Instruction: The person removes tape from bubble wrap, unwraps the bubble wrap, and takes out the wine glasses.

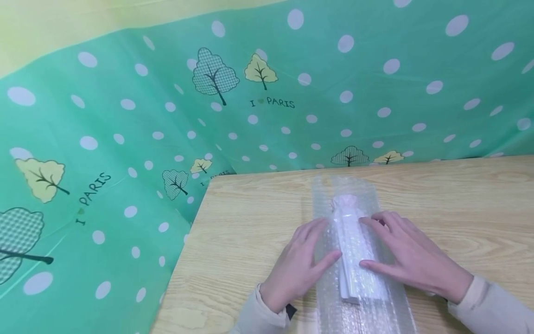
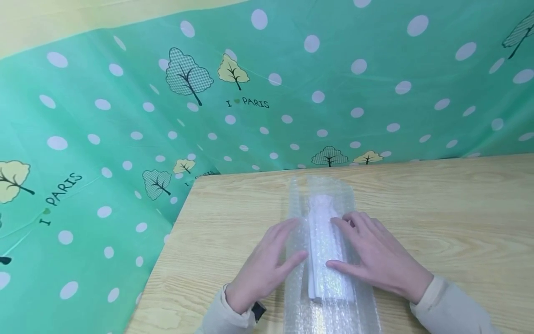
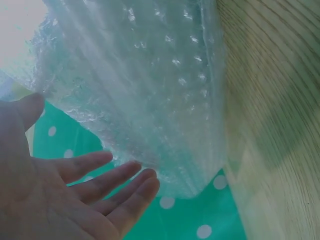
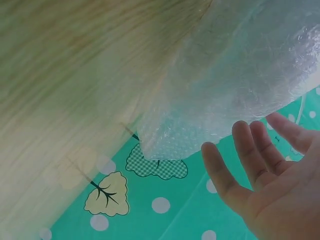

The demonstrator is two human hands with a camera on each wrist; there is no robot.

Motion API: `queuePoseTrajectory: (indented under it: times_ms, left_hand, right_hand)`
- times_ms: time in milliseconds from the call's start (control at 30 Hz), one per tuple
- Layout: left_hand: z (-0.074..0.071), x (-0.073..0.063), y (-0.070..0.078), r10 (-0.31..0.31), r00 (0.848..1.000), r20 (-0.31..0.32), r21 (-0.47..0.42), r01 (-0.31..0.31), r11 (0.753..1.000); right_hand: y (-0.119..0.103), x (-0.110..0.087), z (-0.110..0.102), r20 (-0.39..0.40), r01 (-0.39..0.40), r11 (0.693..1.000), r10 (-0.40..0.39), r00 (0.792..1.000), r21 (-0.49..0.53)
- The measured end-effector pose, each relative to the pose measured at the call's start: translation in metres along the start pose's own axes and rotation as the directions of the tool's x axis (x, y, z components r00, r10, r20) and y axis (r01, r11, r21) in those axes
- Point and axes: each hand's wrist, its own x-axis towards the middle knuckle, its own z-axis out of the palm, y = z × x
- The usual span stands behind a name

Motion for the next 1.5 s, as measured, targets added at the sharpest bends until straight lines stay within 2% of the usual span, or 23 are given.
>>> queuePoseTrajectory:
  times_ms: [233, 500, 733, 1000, 1267, 1500]
  left_hand:
    - [-0.002, -0.003, -0.004, -0.01, 1.0, -0.002, -0.007, 0.01, 1.0]
    - [-0.001, -0.007, -0.008, -0.026, 1.0, -0.008, -0.004, 0.026, 1.0]
    - [0.0, -0.009, -0.01, -0.04, 0.999, -0.012, 0.018, 0.04, 0.999]
    - [0.0, -0.009, -0.012, -0.026, 0.999, -0.034, 0.047, 0.027, 0.999]
    - [0.001, -0.011, -0.014, -0.083, 0.997, -0.006, 0.04, 0.083, 0.996]
    - [0.002, -0.015, -0.021, -0.098, 0.995, -0.005, 0.052, 0.098, 0.994]
  right_hand:
    - [-0.001, 0.0, -0.001, 0.022, -0.022, 0.999, 0.021, 1.0, 0.038]
    - [-0.001, -0.002, -0.007, 0.054, 0.036, 0.999, -0.037, 0.998, 0.013]
    - [0.001, -0.003, -0.011, 0.034, 0.067, 0.998, -0.066, 0.997, -0.013]
    - [0.006, -0.006, -0.019, -0.009, 0.11, 0.993, -0.11, 0.994, -0.036]
    - [0.01, -0.009, -0.022, -0.015, 0.118, 0.992, -0.119, 0.993, -0.038]
    - [0.016, -0.011, -0.025, -0.027, 0.167, 0.985, -0.168, 0.985, -0.047]
